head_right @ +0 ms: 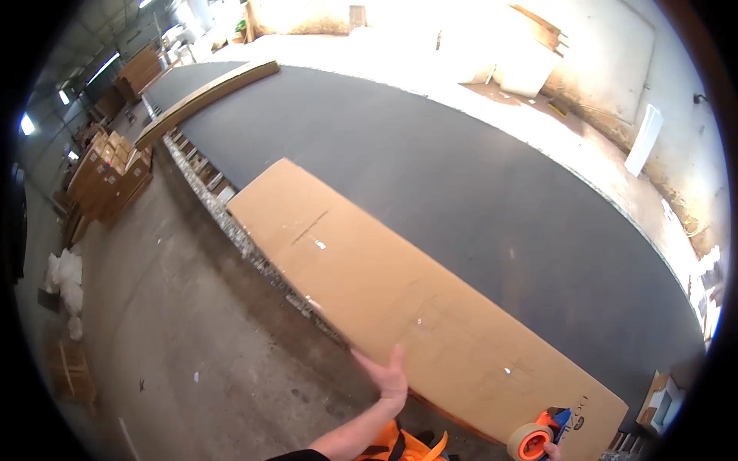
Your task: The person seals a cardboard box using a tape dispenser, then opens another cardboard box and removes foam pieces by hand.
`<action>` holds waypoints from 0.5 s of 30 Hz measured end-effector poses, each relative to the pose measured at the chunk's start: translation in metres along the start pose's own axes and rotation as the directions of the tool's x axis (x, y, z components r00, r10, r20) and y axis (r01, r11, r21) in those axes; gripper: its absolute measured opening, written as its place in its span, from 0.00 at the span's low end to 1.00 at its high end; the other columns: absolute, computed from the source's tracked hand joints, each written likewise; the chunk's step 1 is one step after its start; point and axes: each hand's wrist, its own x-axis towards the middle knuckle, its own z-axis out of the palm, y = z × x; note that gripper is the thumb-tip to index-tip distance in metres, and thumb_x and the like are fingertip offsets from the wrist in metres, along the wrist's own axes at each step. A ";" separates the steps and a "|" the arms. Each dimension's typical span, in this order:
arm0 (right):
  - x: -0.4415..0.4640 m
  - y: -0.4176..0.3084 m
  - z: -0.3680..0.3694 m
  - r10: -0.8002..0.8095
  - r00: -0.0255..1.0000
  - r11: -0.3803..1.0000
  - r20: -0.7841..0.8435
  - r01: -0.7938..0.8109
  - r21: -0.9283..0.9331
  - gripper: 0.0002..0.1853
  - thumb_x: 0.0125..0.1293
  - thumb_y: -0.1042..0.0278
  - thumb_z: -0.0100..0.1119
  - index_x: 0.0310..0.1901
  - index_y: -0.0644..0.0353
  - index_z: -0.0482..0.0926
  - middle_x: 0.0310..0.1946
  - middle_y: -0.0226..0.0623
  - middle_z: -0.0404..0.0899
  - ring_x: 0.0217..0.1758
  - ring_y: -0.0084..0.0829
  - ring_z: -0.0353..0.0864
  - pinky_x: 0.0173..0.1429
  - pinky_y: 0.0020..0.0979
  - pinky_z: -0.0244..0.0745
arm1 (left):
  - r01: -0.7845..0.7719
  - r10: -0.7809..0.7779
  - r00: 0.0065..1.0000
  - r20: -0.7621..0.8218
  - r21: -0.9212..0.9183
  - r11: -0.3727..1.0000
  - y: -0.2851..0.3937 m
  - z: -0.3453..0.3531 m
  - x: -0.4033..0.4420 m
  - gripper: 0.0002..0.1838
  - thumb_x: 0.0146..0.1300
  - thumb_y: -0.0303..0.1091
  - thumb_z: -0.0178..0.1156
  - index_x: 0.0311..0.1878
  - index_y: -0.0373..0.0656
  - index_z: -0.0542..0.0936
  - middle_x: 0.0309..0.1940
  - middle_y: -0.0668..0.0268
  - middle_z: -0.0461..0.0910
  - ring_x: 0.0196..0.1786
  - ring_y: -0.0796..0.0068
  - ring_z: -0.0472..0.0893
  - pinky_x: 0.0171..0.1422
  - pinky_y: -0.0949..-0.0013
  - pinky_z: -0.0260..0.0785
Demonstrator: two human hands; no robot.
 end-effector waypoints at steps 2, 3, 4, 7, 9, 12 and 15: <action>-0.009 -0.002 0.002 -0.028 1.000 1.000 -0.015 0.027 -0.014 0.34 0.45 0.64 0.62 0.57 0.69 0.75 0.43 0.43 0.83 0.43 0.38 0.85 0.51 0.38 0.83 | 0.032 -0.030 0.999 0.019 -0.137 0.990 0.005 0.005 0.008 0.59 0.58 0.36 0.73 0.79 0.30 0.39 0.78 0.38 0.45 0.79 0.41 0.53 0.81 0.49 0.48; -0.010 -0.003 0.001 -0.031 0.999 0.999 -0.010 0.031 -0.019 0.34 0.45 0.64 0.62 0.57 0.69 0.75 0.43 0.43 0.83 0.44 0.38 0.85 0.52 0.38 0.83 | -0.025 0.026 1.000 -0.012 0.046 0.999 -0.010 0.010 0.014 0.58 0.58 0.35 0.73 0.79 0.29 0.41 0.78 0.38 0.46 0.79 0.43 0.53 0.81 0.51 0.48; -0.013 -0.003 0.003 -0.048 0.999 0.999 -0.002 0.048 -0.010 0.34 0.45 0.64 0.62 0.58 0.69 0.74 0.43 0.43 0.83 0.44 0.39 0.85 0.52 0.39 0.83 | 0.045 -0.045 0.999 -0.005 -0.007 0.999 0.003 0.018 0.021 0.57 0.59 0.33 0.72 0.79 0.29 0.41 0.78 0.39 0.46 0.79 0.47 0.53 0.82 0.53 0.48; 0.009 0.005 0.004 -0.008 0.998 0.997 0.059 0.003 0.082 0.35 0.47 0.68 0.66 0.62 0.68 0.73 0.50 0.43 0.82 0.51 0.40 0.84 0.58 0.43 0.81 | 0.062 -0.029 0.992 0.126 -0.273 0.960 0.055 0.067 0.048 0.53 0.63 0.33 0.68 0.80 0.32 0.40 0.77 0.44 0.52 0.75 0.53 0.62 0.80 0.57 0.54; 0.021 0.003 0.032 0.029 0.997 0.988 0.070 -0.039 0.148 0.36 0.52 0.72 0.63 0.67 0.68 0.69 0.56 0.43 0.80 0.58 0.39 0.81 0.64 0.40 0.77 | -0.125 0.126 0.981 0.147 -0.016 0.992 0.044 0.121 0.098 0.50 0.62 0.31 0.68 0.76 0.26 0.45 0.73 0.42 0.57 0.72 0.52 0.65 0.78 0.55 0.57; 0.051 0.008 0.056 0.034 0.997 0.996 0.074 -0.040 0.082 0.42 0.54 0.79 0.63 0.74 0.69 0.61 0.64 0.45 0.73 0.63 0.36 0.77 0.67 0.37 0.73 | -0.293 0.248 0.776 0.580 -0.016 0.956 0.037 0.200 0.196 0.52 0.61 0.39 0.72 0.74 0.22 0.48 0.71 0.40 0.59 0.72 0.51 0.65 0.76 0.56 0.58; 0.083 0.001 0.060 -0.066 0.995 0.991 0.081 0.075 -0.112 0.43 0.55 0.81 0.60 0.75 0.72 0.57 0.71 0.45 0.67 0.67 0.32 0.74 0.70 0.33 0.69 | -0.150 0.136 0.492 0.860 -0.070 0.986 0.137 0.209 0.162 0.48 0.66 0.35 0.68 0.77 0.26 0.48 0.77 0.46 0.56 0.76 0.58 0.62 0.78 0.60 0.57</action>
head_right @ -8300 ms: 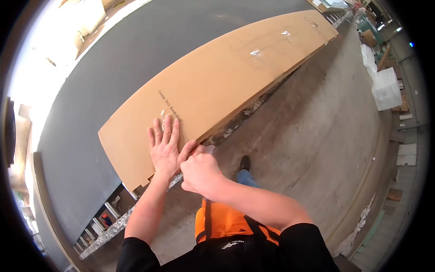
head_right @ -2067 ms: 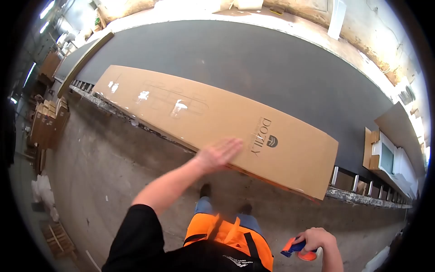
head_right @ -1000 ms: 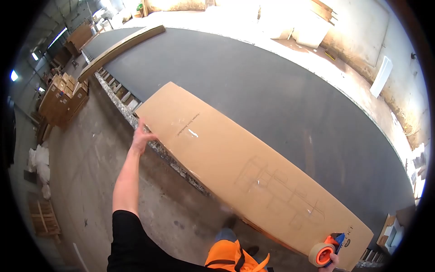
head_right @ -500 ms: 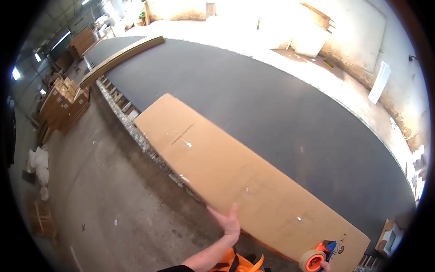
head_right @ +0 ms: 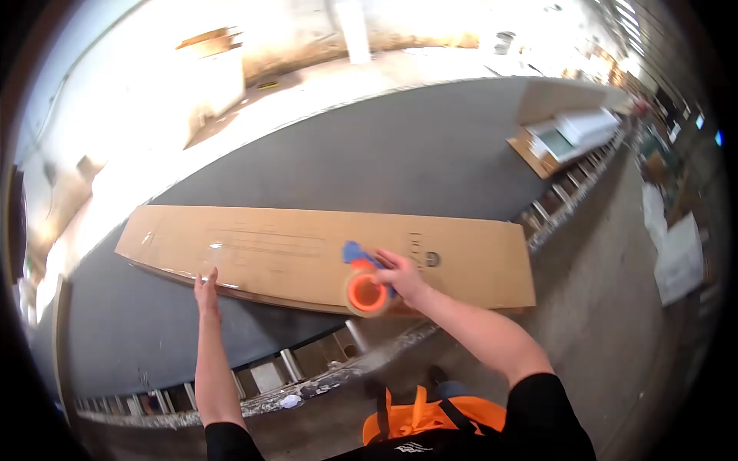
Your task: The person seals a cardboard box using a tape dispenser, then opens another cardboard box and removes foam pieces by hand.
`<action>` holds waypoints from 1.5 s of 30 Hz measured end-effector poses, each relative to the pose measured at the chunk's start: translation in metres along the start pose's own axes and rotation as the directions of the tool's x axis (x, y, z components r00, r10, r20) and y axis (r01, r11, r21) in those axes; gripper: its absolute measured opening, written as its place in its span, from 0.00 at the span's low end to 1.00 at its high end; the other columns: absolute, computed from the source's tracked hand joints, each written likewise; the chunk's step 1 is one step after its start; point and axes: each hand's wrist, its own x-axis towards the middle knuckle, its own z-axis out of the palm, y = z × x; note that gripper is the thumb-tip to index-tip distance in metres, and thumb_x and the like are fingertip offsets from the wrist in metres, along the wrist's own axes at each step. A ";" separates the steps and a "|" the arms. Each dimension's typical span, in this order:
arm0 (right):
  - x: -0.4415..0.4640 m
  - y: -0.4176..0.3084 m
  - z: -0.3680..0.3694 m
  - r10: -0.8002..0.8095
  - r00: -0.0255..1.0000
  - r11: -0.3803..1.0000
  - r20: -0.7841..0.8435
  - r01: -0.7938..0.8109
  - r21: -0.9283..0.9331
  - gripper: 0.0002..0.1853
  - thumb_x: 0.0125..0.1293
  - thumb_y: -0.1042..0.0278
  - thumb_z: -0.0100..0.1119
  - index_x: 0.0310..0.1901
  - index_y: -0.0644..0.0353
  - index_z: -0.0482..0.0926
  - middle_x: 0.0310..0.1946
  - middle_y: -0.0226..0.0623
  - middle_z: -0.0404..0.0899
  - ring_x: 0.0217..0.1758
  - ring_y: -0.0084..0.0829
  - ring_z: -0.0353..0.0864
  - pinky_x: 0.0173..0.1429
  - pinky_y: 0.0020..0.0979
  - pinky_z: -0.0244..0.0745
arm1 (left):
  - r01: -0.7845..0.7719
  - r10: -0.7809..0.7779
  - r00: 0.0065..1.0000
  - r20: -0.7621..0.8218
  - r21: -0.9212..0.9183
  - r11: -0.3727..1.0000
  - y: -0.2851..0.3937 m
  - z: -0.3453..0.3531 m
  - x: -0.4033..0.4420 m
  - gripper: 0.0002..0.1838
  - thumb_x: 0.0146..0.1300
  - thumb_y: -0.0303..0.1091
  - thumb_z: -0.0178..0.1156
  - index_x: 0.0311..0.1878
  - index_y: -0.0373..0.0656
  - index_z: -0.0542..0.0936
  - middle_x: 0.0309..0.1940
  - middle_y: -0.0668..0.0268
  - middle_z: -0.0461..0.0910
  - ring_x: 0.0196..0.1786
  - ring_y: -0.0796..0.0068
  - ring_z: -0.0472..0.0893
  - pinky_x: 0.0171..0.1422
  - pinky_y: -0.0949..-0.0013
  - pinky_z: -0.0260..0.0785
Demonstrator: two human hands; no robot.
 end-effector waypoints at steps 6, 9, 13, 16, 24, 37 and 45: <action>0.005 -0.057 -0.020 0.045 0.974 0.970 0.222 0.011 -0.245 0.37 0.57 0.64 0.65 0.71 0.61 0.70 0.58 0.35 0.81 0.58 0.29 0.81 0.65 0.33 0.75 | -0.198 0.224 0.934 0.278 -0.118 0.973 0.013 0.117 -0.173 0.30 0.70 0.25 0.62 0.73 0.31 0.66 0.72 0.48 0.68 0.72 0.64 0.70 0.74 0.64 0.66; 0.028 -0.064 -0.066 0.097 0.952 0.731 0.292 0.131 -0.670 0.45 0.58 0.44 0.70 0.75 0.53 0.66 0.51 0.35 0.85 0.51 0.30 0.84 0.62 0.35 0.76 | -0.188 0.130 0.875 0.466 0.081 0.979 -0.003 0.154 -0.276 0.21 0.66 0.24 0.66 0.62 0.31 0.79 0.56 0.56 0.83 0.56 0.71 0.82 0.63 0.68 0.74; 0.031 -0.074 -0.177 0.005 1.000 0.110 -0.028 -0.029 -0.993 0.55 0.59 0.21 0.53 0.79 0.52 0.56 0.79 0.46 0.54 0.80 0.51 0.54 0.80 0.43 0.56 | -0.447 0.173 0.784 0.596 0.348 0.824 -0.013 0.179 -0.360 0.22 0.58 0.25 0.73 0.57 0.39 0.84 0.53 0.54 0.86 0.60 0.65 0.84 0.65 0.65 0.73; -0.006 -0.052 -0.247 0.033 0.998 0.083 -0.049 -0.051 -0.995 0.46 0.59 0.23 0.54 0.68 0.55 0.72 0.63 0.45 0.76 0.68 0.44 0.73 0.71 0.46 0.66 | -0.625 0.323 0.708 0.628 0.344 0.701 -0.015 0.215 -0.395 0.23 0.54 0.25 0.74 0.55 0.37 0.83 0.57 0.52 0.83 0.65 0.52 0.79 0.68 0.59 0.72; -0.079 -0.005 -0.230 -0.145 0.986 0.033 0.082 0.088 -0.996 0.54 0.55 0.28 0.61 0.74 0.59 0.60 0.62 0.49 0.73 0.67 0.49 0.71 0.69 0.49 0.65 | -0.775 0.258 0.626 0.736 0.547 0.317 -0.048 0.263 -0.466 0.44 0.58 0.57 0.70 0.70 0.36 0.71 0.75 0.41 0.59 0.77 0.26 0.52 0.79 0.37 0.47; -0.340 0.079 -0.111 -0.033 0.877 -0.005 0.479 0.479 -0.878 0.70 0.27 0.51 0.85 0.79 0.45 0.55 0.77 0.69 0.38 0.69 0.64 0.62 0.71 0.53 0.67 | -0.765 0.055 0.644 0.763 0.644 0.015 -0.037 0.073 -0.579 0.52 0.55 0.54 0.67 0.71 0.22 0.61 0.73 0.29 0.56 0.75 0.19 0.52 0.80 0.32 0.42; -0.340 0.143 -0.101 -0.517 0.696 -0.013 0.498 0.576 -0.818 0.52 0.39 0.71 0.75 0.73 0.47 0.68 0.68 0.61 0.66 0.53 0.50 0.79 0.54 0.44 0.81 | -0.711 0.324 0.619 0.716 0.686 -0.155 -0.102 0.041 -0.575 0.43 0.51 0.32 0.65 0.72 0.31 0.66 0.73 0.34 0.60 0.70 0.18 0.62 0.75 0.27 0.52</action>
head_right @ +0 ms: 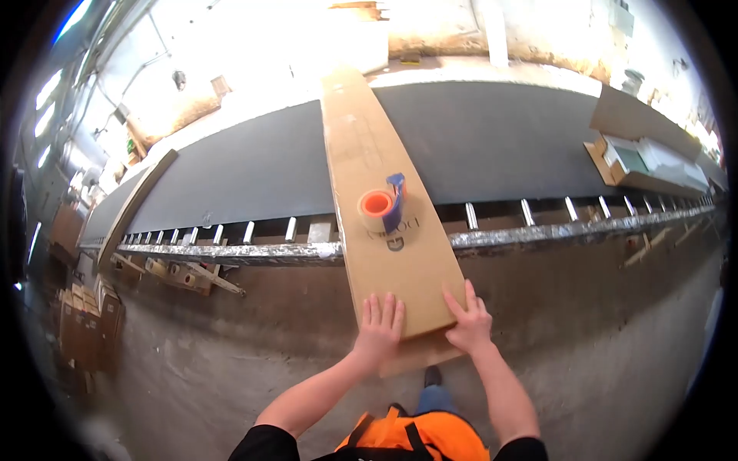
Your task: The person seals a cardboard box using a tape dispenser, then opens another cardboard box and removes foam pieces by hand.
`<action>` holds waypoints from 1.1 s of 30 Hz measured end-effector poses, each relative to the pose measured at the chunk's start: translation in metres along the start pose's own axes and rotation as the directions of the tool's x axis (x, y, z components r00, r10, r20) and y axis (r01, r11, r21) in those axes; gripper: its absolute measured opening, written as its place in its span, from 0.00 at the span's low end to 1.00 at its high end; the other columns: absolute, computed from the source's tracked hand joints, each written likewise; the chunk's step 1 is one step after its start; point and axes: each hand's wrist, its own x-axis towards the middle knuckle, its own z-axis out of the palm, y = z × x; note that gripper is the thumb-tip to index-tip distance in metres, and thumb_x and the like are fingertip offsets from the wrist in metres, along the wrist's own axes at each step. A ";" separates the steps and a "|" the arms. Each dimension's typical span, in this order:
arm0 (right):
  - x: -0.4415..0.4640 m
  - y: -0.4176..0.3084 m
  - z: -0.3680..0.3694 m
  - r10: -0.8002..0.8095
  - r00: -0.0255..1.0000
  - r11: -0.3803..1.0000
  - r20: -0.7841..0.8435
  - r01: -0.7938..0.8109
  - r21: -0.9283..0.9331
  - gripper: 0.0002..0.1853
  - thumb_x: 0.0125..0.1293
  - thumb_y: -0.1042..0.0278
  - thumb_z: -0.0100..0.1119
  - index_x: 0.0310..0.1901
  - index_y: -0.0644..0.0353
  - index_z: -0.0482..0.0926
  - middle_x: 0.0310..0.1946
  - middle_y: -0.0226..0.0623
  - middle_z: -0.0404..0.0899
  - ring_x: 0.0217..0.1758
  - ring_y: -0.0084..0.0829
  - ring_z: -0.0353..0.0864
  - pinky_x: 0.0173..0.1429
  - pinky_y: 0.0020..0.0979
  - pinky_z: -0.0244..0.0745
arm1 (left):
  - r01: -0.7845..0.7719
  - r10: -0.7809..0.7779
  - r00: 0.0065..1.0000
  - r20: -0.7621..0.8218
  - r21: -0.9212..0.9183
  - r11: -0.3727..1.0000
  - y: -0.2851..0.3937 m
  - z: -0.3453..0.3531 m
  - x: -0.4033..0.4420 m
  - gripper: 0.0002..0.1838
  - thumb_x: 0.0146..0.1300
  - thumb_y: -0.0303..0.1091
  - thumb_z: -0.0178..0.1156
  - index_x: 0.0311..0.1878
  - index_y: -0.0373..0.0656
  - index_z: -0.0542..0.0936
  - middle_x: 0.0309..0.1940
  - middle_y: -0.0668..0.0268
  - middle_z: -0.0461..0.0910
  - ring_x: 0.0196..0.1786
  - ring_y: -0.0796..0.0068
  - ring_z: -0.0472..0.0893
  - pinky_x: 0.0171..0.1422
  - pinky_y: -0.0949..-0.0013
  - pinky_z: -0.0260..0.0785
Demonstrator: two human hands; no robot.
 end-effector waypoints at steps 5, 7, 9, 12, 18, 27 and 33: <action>-0.093 0.045 0.072 0.791 0.302 -0.543 0.532 -0.056 0.838 0.39 0.70 0.33 0.49 0.74 0.50 0.64 0.61 0.41 0.75 0.63 0.38 0.76 0.66 0.45 0.72 | -0.006 0.006 0.998 -0.059 -0.004 1.000 -0.008 -0.013 0.002 0.37 0.53 0.32 0.60 0.68 0.30 0.69 0.67 0.35 0.67 0.63 0.21 0.69 0.70 0.28 0.59; -0.123 0.021 0.119 0.531 0.551 -0.833 0.643 0.202 0.515 0.41 0.68 0.30 0.45 0.71 0.56 0.66 0.67 0.41 0.71 0.70 0.46 0.69 0.77 0.49 0.60 | -0.020 0.020 0.998 -0.057 0.006 1.000 -0.011 -0.013 0.000 0.34 0.55 0.35 0.60 0.66 0.29 0.71 0.65 0.35 0.68 0.61 0.21 0.69 0.69 0.27 0.59; -0.062 -0.003 0.102 0.531 0.553 -0.825 0.642 0.167 0.539 0.39 0.69 0.33 0.38 0.68 0.56 0.71 0.71 0.39 0.69 0.73 0.46 0.67 0.74 0.50 0.63 | 0.002 0.002 0.999 0.050 -0.074 0.997 -0.018 -0.029 0.007 0.38 0.55 0.40 0.63 0.68 0.28 0.69 0.67 0.35 0.66 0.64 0.20 0.66 0.71 0.26 0.55; -0.002 -0.021 0.071 0.559 0.369 -0.810 0.743 0.049 0.585 0.34 0.67 0.41 0.38 0.63 0.56 0.76 0.64 0.38 0.76 0.66 0.45 0.74 0.68 0.51 0.69 | 0.051 -0.030 0.945 0.325 -0.055 0.997 -0.009 -0.063 0.013 0.46 0.55 0.49 0.67 0.71 0.28 0.65 0.71 0.35 0.62 0.69 0.21 0.63 0.74 0.28 0.52; -0.005 0.019 0.108 0.783 0.088 -0.606 0.615 -0.113 0.787 0.18 0.66 0.60 0.45 0.52 0.58 0.78 0.50 0.40 0.80 0.53 0.41 0.79 0.57 0.44 0.77 | -0.037 0.097 0.947 0.307 -0.195 0.980 -0.003 -0.043 0.057 0.54 0.48 0.52 0.71 0.74 0.29 0.63 0.75 0.37 0.57 0.73 0.23 0.59 0.73 0.24 0.49; 0.252 -0.087 0.069 0.609 0.596 0.225 0.524 -0.763 0.606 0.24 0.63 0.45 0.68 0.47 0.59 0.78 0.30 0.22 0.68 0.26 0.15 0.64 0.26 0.22 0.61 | -0.073 0.120 0.978 0.172 -0.256 0.964 -0.017 -0.010 0.040 0.55 0.40 0.49 0.72 0.73 0.32 0.64 0.73 0.45 0.63 0.74 0.31 0.62 0.73 0.23 0.49; 0.307 -0.055 0.174 0.808 0.480 0.223 0.343 -0.787 0.576 0.24 0.54 0.71 0.61 0.55 0.70 0.79 0.50 0.45 0.80 0.52 0.42 0.80 0.54 0.49 0.75 | -0.067 0.110 0.988 0.104 -0.350 0.935 -0.029 -0.012 0.033 0.51 0.39 0.45 0.71 0.69 0.30 0.69 0.71 0.44 0.66 0.73 0.31 0.63 0.74 0.24 0.48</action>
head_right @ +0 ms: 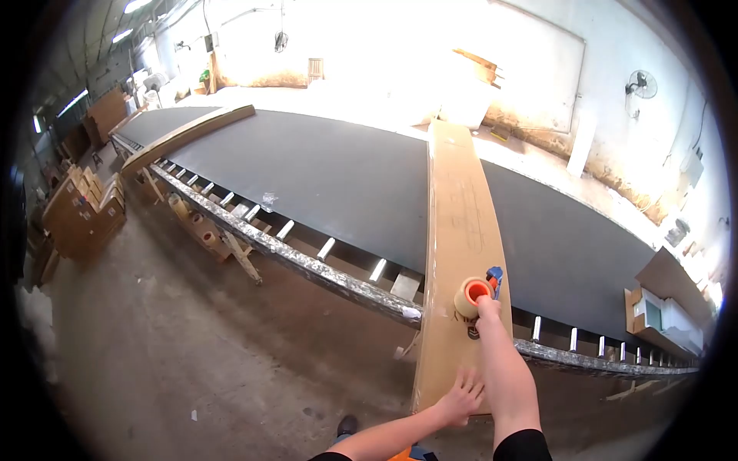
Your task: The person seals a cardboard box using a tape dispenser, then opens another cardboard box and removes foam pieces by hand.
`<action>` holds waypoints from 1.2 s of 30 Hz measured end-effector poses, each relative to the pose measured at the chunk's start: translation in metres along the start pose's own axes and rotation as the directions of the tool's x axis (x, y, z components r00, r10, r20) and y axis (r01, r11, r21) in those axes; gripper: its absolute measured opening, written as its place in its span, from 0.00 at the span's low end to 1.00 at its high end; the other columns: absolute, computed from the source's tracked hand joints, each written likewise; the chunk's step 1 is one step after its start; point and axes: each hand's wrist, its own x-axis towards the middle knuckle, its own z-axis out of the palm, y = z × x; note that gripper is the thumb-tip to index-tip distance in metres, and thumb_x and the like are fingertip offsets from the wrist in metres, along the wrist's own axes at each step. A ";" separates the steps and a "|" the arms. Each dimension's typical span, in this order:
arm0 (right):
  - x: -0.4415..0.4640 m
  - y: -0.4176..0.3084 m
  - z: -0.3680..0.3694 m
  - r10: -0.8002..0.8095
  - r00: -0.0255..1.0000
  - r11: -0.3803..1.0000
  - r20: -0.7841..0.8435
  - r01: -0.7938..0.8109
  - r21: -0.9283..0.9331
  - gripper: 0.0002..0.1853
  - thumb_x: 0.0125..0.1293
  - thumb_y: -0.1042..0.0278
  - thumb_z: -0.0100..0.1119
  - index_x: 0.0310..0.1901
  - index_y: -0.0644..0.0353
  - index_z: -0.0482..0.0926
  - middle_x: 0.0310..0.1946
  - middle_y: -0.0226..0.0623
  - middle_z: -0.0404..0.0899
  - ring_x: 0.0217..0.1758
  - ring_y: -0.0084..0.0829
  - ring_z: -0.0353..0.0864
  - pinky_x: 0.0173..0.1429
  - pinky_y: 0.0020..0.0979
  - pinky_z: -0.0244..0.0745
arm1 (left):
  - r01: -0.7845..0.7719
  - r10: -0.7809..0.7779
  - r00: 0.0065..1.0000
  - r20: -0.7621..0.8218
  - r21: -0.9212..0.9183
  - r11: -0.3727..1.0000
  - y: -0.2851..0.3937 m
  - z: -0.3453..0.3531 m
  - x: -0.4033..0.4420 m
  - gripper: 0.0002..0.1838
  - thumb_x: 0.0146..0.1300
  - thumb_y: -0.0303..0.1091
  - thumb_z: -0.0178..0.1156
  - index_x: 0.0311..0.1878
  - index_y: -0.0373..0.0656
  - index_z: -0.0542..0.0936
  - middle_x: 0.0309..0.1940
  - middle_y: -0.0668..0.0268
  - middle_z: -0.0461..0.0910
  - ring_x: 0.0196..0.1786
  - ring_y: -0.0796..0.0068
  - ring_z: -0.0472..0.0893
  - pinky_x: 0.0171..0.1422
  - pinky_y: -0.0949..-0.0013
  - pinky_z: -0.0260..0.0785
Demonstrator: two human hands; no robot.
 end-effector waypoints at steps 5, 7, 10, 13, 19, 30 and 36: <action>-0.053 -0.007 -0.104 0.035 0.916 0.935 0.399 -0.171 0.311 0.28 0.53 0.79 0.53 0.60 0.64 0.76 0.53 0.43 0.80 0.52 0.42 0.83 0.56 0.46 0.81 | 0.015 -0.016 0.998 -0.060 -0.024 1.000 -0.006 0.008 -0.004 0.50 0.40 0.45 0.71 0.69 0.32 0.70 0.71 0.43 0.65 0.74 0.31 0.62 0.74 0.23 0.47; -0.124 -0.023 -0.149 -0.336 0.892 0.845 0.304 0.143 0.515 0.33 0.54 0.77 0.56 0.66 0.63 0.70 0.57 0.44 0.79 0.59 0.44 0.81 0.63 0.47 0.79 | 0.018 -0.019 1.000 -0.022 -0.033 0.999 -0.007 0.010 0.002 0.52 0.40 0.47 0.72 0.71 0.33 0.68 0.72 0.42 0.63 0.74 0.30 0.61 0.75 0.22 0.46; -0.196 -0.051 -0.217 -0.440 0.829 0.732 0.345 0.109 0.672 0.38 0.55 0.75 0.63 0.71 0.62 0.65 0.63 0.45 0.76 0.66 0.46 0.77 0.71 0.49 0.73 | 0.014 -0.015 0.999 0.043 0.023 1.000 -0.009 0.003 0.001 0.56 0.40 0.52 0.74 0.73 0.34 0.65 0.74 0.41 0.61 0.75 0.29 0.59 0.75 0.21 0.45; -0.219 -0.053 -0.247 -0.432 0.881 0.835 0.192 0.310 0.454 0.43 0.49 0.77 0.64 0.72 0.61 0.65 0.58 0.43 0.78 0.57 0.37 0.81 0.62 0.37 0.78 | 0.004 -0.005 0.998 0.059 0.032 0.999 -0.011 -0.006 -0.003 0.52 0.43 0.49 0.71 0.72 0.35 0.66 0.73 0.41 0.61 0.75 0.28 0.57 0.76 0.22 0.44; -0.231 -0.029 -0.259 -0.459 0.857 0.618 0.234 0.497 -0.609 0.33 0.46 0.61 0.65 0.61 0.40 0.83 0.55 0.39 0.77 0.55 0.37 0.82 0.62 0.35 0.77 | 0.003 -0.016 0.994 0.112 0.114 0.994 -0.018 0.000 -0.006 0.52 0.46 0.47 0.67 0.76 0.36 0.62 0.77 0.47 0.59 0.79 0.35 0.54 0.77 0.23 0.38; -0.269 0.047 -0.256 -0.078 0.875 0.151 0.477 0.484 -0.862 0.23 0.44 0.52 0.65 0.43 0.53 0.85 0.44 0.48 0.80 0.47 0.48 0.85 0.51 0.47 0.82 | 0.091 -0.091 0.996 -0.015 0.031 0.995 -0.019 -0.008 -0.010 0.63 0.40 0.42 0.75 0.80 0.42 0.51 0.79 0.44 0.50 0.76 0.33 0.59 0.78 0.33 0.48; -0.261 0.081 -0.216 -0.025 0.899 0.228 0.437 0.431 -0.873 0.19 0.49 0.57 0.63 0.38 0.62 0.87 0.41 0.50 0.83 0.48 0.44 0.85 0.49 0.39 0.84 | 0.034 -0.148 0.925 0.350 0.312 0.950 0.014 -0.042 0.019 0.62 0.40 0.42 0.75 0.81 0.69 0.52 0.82 0.59 0.48 0.70 0.16 0.60 0.69 0.24 0.60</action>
